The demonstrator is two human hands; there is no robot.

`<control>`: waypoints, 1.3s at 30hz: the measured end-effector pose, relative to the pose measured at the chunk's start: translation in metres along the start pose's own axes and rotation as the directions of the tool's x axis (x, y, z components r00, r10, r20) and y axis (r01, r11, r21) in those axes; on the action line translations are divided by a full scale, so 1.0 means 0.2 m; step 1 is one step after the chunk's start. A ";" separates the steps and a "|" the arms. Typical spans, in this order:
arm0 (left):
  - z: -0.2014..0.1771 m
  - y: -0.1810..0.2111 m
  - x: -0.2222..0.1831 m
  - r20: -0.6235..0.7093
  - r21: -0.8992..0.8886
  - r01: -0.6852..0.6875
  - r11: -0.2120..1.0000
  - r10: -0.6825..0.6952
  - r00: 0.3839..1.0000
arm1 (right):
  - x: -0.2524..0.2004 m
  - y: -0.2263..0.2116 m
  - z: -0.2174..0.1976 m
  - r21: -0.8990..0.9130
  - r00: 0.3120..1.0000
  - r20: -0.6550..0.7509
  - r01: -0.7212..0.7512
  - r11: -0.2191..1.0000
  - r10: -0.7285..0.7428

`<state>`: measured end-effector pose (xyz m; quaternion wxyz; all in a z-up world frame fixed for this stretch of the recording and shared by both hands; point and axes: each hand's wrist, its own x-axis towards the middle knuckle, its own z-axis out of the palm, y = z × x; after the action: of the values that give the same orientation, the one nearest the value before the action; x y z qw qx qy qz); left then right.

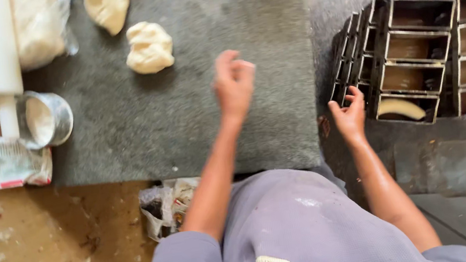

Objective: The person shapes pieces of dough into logs by hand and places them into metal baking tins.

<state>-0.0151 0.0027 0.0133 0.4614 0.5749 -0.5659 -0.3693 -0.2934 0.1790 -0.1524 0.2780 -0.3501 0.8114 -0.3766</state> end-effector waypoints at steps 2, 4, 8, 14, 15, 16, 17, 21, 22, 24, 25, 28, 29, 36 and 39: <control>-0.36 -0.12 0.25 -0.200 0.089 -0.092 0.992 0.108 0.974 | -0.07 -0.21 0.08 0.067 0.994 0.011 0.108 0.992 -0.109; -0.71 -0.24 0.49 -0.324 0.302 -0.046 0.952 0.148 0.934 | -0.12 -0.36 0.06 -0.015 0.978 -0.048 0.201 0.979 -0.201; -1.04 -0.50 0.88 -0.305 0.596 -0.086 0.799 0.323 0.896 | -0.23 -0.47 -0.06 0.052 0.967 -0.123 0.231 0.972 -0.223; -0.51 -0.38 0.92 -0.127 0.687 0.275 0.673 -0.261 0.957 | -0.23 -0.45 -0.23 -0.009 0.978 -0.185 0.098 0.995 -0.098; -0.42 -0.29 0.81 -0.138 0.694 0.221 0.685 -0.174 0.975 | -0.21 -0.46 -0.22 0.015 0.978 -0.167 0.130 0.991 -0.126; -0.35 -0.18 0.68 0.015 0.721 0.165 0.673 -0.254 0.967 | -0.19 -0.47 -0.21 0.039 0.977 -0.149 0.162 0.986 -0.154; -0.29 -0.07 0.56 0.030 0.731 0.014 0.683 -0.053 0.998 | -0.20 -0.48 -0.21 0.062 0.976 -0.131 0.184 0.981 -0.175; -0.31 0.17 0.17 0.634 0.340 -0.074 0.938 -0.171 0.754 | -0.13 -0.62 -0.12 0.115 0.974 -0.030 0.227 0.967 -0.225; -0.32 0.18 0.13 0.722 0.219 0.091 0.972 -0.224 0.654 | -0.11 -0.66 -0.12 0.130 0.966 -0.012 0.258 0.957 -0.258; -0.33 0.14 0.13 0.670 0.092 0.113 0.989 -0.146 0.728 | -0.09 -0.72 -0.16 0.120 0.950 0.001 0.309 0.943 -0.312; -0.34 0.08 0.18 0.501 0.106 -0.048 0.993 -0.012 0.865 | -0.09 -0.74 -0.17 0.097 0.943 -0.001 0.332 0.938 -0.333; -0.42 -0.14 0.46 -0.018 0.308 -0.027 0.951 0.034 0.999 | -0.07 -0.72 -0.21 0.127 0.945 -0.001 0.324 0.937 -0.327; -0.48 -0.21 0.58 -0.092 0.350 -0.005 0.937 0.040 0.995 | -0.06 -0.70 -0.22 0.154 0.949 0.001 0.310 0.938 -0.314; -0.37 -0.45 0.68 -0.043 0.457 0.136 0.879 -0.131 0.990 | -0.12 -0.60 -0.26 0.312 0.980 0.011 0.187 0.932 -0.200; -0.13 -0.23 0.52 0.157 0.341 0.081 0.937 -0.142 0.977 | -0.19 -0.64 -0.26 0.450 0.995 0.015 0.079 0.890 -0.096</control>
<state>0.0326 -0.1013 -0.0118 0.2832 0.6401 -0.6257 -0.3444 -0.2611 0.1699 -0.0131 0.3487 -0.3196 0.6809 -0.5592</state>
